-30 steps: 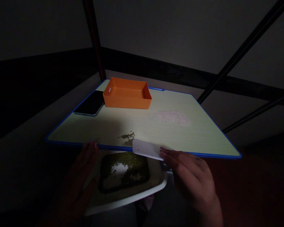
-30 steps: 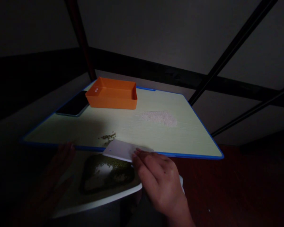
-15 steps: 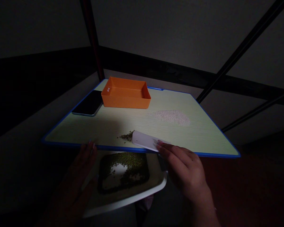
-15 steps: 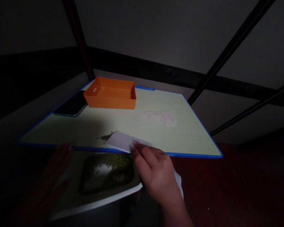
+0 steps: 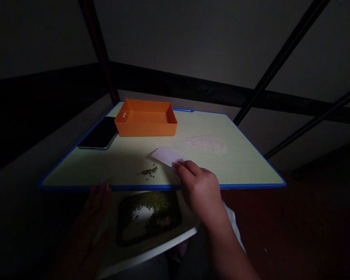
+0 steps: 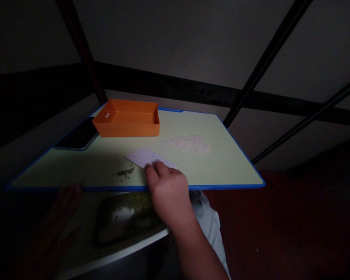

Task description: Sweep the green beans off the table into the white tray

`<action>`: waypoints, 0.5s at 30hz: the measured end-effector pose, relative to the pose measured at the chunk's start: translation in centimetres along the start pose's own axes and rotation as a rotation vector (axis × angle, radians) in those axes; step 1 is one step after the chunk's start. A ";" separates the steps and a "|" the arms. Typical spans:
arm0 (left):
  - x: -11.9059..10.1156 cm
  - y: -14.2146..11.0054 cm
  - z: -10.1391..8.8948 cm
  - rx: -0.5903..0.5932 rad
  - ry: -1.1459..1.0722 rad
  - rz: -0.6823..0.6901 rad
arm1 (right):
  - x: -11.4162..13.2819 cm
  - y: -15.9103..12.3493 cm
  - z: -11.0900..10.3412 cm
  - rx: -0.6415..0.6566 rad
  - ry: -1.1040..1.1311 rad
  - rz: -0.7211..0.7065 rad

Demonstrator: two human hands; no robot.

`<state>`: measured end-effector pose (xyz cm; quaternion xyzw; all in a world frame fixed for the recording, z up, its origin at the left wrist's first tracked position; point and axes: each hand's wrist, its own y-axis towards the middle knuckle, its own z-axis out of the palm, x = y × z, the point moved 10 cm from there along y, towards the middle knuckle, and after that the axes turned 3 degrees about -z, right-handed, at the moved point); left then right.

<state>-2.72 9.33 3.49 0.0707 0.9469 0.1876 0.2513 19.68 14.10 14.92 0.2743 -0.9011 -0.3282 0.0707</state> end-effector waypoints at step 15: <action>-0.7 0.1 -0.2 0.018 -0.010 -0.021 | -1.9 0.6 0.3 -0.081 0.023 0.137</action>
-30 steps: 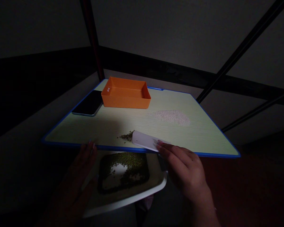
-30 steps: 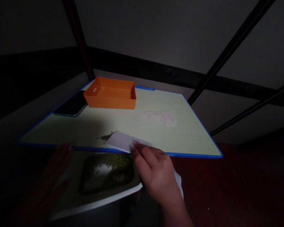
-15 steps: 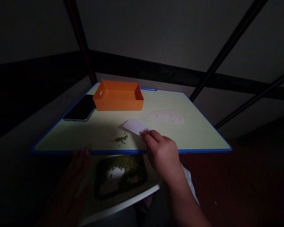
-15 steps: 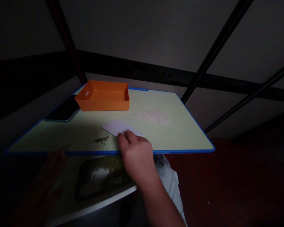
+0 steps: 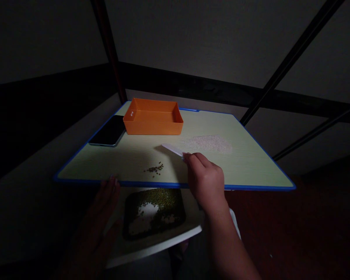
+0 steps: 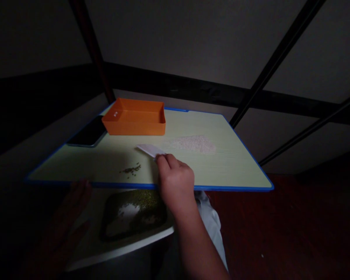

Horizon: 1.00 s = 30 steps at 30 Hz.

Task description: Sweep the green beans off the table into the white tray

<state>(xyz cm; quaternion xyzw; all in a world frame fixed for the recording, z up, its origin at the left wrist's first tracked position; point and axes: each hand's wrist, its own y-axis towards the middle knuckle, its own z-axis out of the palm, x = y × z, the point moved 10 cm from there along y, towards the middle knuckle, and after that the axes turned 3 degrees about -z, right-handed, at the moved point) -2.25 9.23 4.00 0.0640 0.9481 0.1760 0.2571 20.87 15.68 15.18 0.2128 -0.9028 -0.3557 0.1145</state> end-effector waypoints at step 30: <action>0.5 -0.2 0.4 0.044 -0.021 -0.032 | -1.3 0.1 -0.2 0.078 0.625 -0.144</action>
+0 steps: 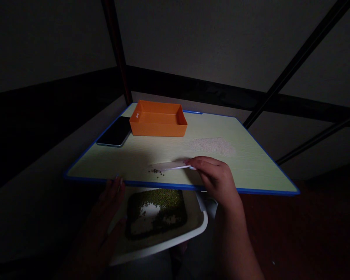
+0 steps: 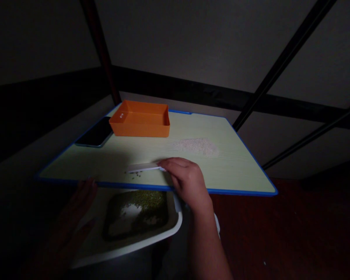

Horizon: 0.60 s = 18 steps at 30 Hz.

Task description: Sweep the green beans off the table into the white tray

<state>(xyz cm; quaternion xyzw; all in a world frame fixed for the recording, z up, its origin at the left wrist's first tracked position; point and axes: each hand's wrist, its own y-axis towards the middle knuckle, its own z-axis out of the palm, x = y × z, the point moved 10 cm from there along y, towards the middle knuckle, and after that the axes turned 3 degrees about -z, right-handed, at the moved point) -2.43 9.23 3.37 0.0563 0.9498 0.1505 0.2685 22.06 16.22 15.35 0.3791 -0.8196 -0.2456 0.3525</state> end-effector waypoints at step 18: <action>0.2 -0.2 -0.1 -0.006 0.017 0.000 | -3.1 0.3 -0.6 -0.151 -0.635 0.233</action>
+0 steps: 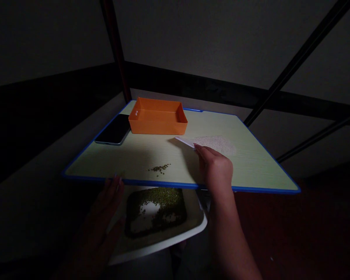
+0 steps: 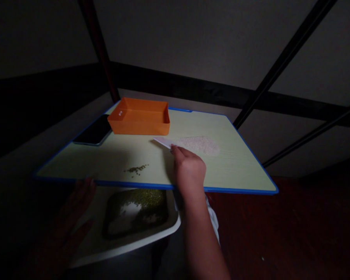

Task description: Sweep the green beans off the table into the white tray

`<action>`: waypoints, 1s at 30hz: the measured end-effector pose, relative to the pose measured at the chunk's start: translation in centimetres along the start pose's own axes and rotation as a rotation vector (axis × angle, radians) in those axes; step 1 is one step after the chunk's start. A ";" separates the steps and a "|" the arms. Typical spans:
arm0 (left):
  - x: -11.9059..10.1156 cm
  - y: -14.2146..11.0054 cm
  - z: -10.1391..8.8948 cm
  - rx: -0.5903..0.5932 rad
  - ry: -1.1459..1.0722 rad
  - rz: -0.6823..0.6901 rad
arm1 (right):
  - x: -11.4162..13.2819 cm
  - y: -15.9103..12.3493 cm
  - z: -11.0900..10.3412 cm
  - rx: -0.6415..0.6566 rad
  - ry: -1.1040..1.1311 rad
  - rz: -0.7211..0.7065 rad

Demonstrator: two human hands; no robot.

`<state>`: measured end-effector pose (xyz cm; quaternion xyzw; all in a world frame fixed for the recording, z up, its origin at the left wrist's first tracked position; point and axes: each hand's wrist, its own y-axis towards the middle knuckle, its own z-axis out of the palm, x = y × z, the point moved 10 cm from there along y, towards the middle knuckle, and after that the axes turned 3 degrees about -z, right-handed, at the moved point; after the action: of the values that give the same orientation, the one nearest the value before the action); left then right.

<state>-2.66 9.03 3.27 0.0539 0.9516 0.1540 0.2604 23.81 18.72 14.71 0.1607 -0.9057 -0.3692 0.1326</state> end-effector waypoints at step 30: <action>-1.1 0.2 -0.6 -0.040 0.055 0.064 | 0.6 -2.5 -5.0 -0.014 0.435 -0.294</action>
<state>-2.02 8.89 4.30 0.0751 0.9528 0.1828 0.2303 25.55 13.67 16.49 0.3652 -0.8203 -0.3473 0.2704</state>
